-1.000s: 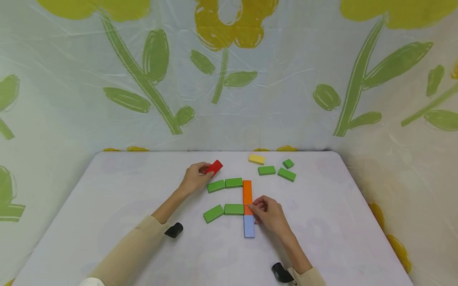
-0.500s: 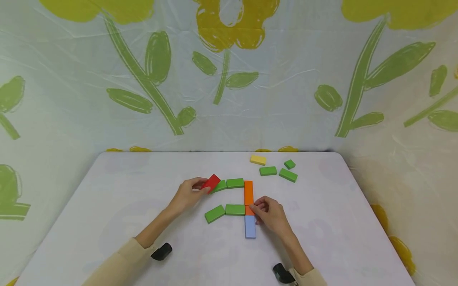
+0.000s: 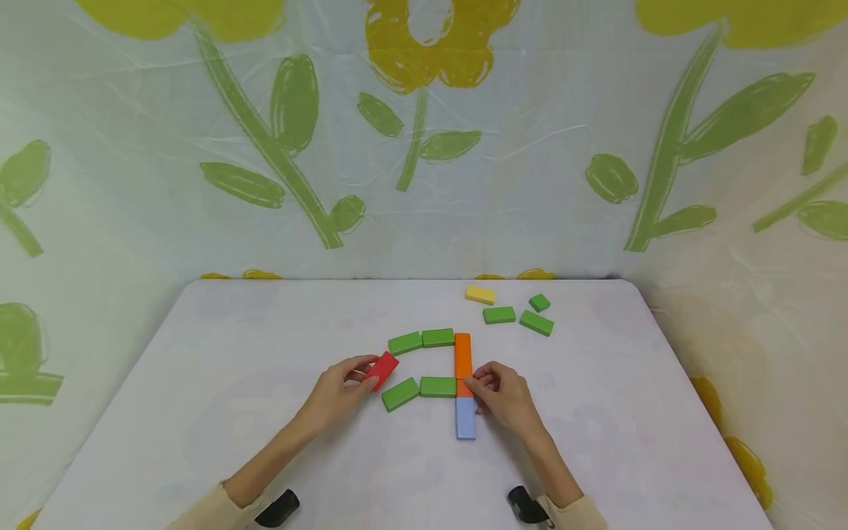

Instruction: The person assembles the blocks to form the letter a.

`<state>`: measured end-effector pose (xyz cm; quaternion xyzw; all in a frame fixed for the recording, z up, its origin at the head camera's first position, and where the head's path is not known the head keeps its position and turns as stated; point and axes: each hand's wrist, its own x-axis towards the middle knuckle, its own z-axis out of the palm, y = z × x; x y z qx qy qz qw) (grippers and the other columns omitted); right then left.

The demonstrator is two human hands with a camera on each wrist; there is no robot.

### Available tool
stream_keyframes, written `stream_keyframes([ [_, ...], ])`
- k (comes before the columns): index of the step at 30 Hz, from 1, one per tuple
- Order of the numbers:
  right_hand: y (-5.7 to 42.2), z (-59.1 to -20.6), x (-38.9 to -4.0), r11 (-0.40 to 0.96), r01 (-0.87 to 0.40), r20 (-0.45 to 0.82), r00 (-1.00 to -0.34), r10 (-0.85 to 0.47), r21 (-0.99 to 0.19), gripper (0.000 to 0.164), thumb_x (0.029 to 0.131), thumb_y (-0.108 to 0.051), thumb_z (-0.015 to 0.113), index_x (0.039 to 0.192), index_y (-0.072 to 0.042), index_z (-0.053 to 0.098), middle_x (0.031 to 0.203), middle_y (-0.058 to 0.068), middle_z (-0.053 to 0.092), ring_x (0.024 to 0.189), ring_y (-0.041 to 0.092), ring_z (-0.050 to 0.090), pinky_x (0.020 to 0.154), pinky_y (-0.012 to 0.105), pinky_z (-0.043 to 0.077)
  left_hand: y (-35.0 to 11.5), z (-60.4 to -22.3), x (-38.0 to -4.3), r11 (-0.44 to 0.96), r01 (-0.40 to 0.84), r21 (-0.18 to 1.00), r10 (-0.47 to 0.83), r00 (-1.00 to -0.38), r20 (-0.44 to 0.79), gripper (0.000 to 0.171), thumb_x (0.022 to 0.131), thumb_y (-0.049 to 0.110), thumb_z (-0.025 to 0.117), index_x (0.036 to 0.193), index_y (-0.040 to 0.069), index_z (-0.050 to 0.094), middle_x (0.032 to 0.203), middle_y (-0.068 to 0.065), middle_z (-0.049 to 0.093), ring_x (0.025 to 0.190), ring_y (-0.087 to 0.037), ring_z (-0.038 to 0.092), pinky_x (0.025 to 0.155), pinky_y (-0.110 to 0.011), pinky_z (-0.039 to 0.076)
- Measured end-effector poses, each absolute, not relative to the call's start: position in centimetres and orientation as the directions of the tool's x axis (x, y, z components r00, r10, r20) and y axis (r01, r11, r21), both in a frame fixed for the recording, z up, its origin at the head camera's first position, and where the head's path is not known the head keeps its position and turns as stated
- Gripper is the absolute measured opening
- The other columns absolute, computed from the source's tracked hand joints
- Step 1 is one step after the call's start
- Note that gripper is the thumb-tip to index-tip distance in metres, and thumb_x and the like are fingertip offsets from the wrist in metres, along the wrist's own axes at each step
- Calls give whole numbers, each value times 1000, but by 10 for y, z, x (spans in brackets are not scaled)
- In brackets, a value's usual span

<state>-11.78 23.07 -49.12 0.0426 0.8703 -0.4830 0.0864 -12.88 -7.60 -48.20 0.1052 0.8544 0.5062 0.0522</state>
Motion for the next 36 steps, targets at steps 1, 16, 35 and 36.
stream_keyframes([
  [1,231,-491,-118,531,158,-191,-982,-7,-833,24,96,-19,74,107,1,66,79,6,63,63,19,64,61,24,56,-77,-483,-126,470,138,872,236,-971,26,39,96,5,70,134,0,63,113,-10,68,99,-23,65,86,-35,59],
  [16,233,-491,-117,533,152,-185,-983,-8,-833,25,96,-19,75,108,1,65,80,6,63,65,19,63,61,23,55,-88,-482,-87,526,138,840,355,-932,-70,54,94,2,69,145,6,54,104,-5,57,94,-19,59,76,-22,54],
  [35,232,-492,-118,525,153,-186,-983,-11,-837,26,96,-19,75,108,2,65,80,6,64,64,19,64,61,24,56,-90,-492,-66,456,120,882,408,-909,-88,59,91,16,79,141,-1,52,98,-2,61,86,-11,62,75,-23,54],
  [36,231,-492,-118,526,153,-186,-982,-11,-836,26,96,-20,75,108,2,65,80,6,64,64,19,64,61,24,56,-89,-493,-66,459,126,880,409,-909,-84,59,91,16,80,141,-1,52,99,-2,61,86,-11,61,76,-23,54],
])
